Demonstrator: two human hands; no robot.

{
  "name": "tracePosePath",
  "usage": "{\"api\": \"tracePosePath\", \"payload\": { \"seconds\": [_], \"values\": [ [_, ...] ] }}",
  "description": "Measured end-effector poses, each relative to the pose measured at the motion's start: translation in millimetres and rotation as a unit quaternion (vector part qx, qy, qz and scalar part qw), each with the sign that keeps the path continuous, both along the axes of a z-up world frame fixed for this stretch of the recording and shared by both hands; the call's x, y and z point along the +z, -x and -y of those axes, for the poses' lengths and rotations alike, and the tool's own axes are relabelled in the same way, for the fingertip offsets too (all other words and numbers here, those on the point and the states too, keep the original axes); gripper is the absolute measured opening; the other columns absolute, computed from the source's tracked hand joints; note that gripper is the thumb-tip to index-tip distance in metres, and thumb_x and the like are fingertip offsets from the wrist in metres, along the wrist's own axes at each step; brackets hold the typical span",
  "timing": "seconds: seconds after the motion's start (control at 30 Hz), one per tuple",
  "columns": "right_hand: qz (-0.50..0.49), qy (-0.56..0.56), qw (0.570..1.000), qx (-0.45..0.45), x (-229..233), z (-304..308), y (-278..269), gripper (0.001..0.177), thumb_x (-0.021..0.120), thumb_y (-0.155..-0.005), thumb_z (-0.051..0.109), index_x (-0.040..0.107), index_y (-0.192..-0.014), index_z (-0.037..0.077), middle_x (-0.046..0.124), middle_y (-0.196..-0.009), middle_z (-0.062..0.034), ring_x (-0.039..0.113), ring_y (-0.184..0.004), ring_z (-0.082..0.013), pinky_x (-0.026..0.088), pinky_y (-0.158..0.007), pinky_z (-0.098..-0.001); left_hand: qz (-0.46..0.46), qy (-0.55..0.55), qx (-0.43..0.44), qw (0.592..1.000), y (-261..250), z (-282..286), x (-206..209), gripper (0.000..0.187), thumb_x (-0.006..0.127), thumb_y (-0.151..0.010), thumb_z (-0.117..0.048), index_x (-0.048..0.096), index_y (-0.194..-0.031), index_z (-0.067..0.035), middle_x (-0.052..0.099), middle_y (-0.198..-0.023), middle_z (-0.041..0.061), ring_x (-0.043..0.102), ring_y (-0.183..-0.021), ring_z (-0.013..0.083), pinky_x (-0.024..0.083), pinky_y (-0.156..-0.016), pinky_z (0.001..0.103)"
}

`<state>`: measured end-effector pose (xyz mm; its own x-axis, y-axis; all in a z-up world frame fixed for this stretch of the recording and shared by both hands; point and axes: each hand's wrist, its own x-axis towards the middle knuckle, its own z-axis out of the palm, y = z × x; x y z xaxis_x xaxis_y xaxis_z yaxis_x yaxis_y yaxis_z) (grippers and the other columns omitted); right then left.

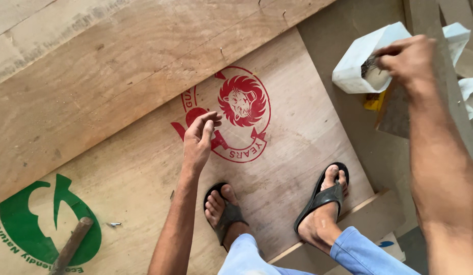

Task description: The person hammers multiple nails into a wooden board on the floor, using a hammer to drive each nail until it is flush with the surface.

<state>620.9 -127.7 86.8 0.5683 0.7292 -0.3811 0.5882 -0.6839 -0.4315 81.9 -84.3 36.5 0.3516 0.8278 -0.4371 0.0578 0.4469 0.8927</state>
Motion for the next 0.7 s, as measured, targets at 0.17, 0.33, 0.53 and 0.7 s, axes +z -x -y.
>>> {"api": "tracePosePath", "payload": {
  "seconds": [0.17,0.33,0.53,0.7],
  "values": [
    [-0.237,-0.158,0.958,-0.043,57,9,10,0.007,0.075,-0.106,0.001,0.075,-0.113,0.0,0.076,-0.108,-0.0106,0.077,-0.096,-0.0165,0.061,-0.083,-0.0248,0.005,-0.024,0.057,0.998,3,3,-10,0.027,0.051,-0.11,-0.01,0.064,-0.132,-0.001,0.074,-0.118,0.008,0.069,-0.106,0.0156,0.056,-0.093,0.028],
    [-0.216,-0.126,0.968,0.03,63,-5,98,0.015,0.076,-0.101,0.001,0.075,-0.113,-0.008,0.075,-0.103,-0.0157,0.076,-0.098,-0.021,0.062,-0.092,-0.0311,-0.131,-0.142,0.108,0.975,9,4,-11,0.022,0.054,-0.107,-0.006,0.07,-0.12,0.0,0.077,-0.107,0.009,0.074,-0.097,0.0134,0.06,-0.086,0.026],
    [-0.396,-0.019,0.912,0.102,-7,-63,257,0.019,0.074,-0.088,-0.002,0.078,-0.106,-0.002,0.079,-0.097,-0.0147,0.076,-0.087,-0.0182,0.061,-0.079,-0.0292,-0.116,-0.165,0.129,0.971,23,20,10,0.022,0.055,-0.105,-0.003,0.069,-0.121,0.001,0.076,-0.106,0.011,0.073,-0.096,0.0155,0.059,-0.085,0.028],
    [-0.294,-0.018,0.926,0.237,-22,-82,324,0.022,0.077,-0.087,0.0,0.08,-0.108,0.009,0.081,-0.104,-0.0123,0.077,-0.091,-0.0159,0.062,-0.08,-0.0283,-0.165,-0.143,0.16,0.963,57,48,25,0.021,0.056,-0.104,-0.003,0.071,-0.118,-0.001,0.077,-0.106,0.011,0.075,-0.096,0.0182,0.061,-0.087,0.032]
  ]
}}
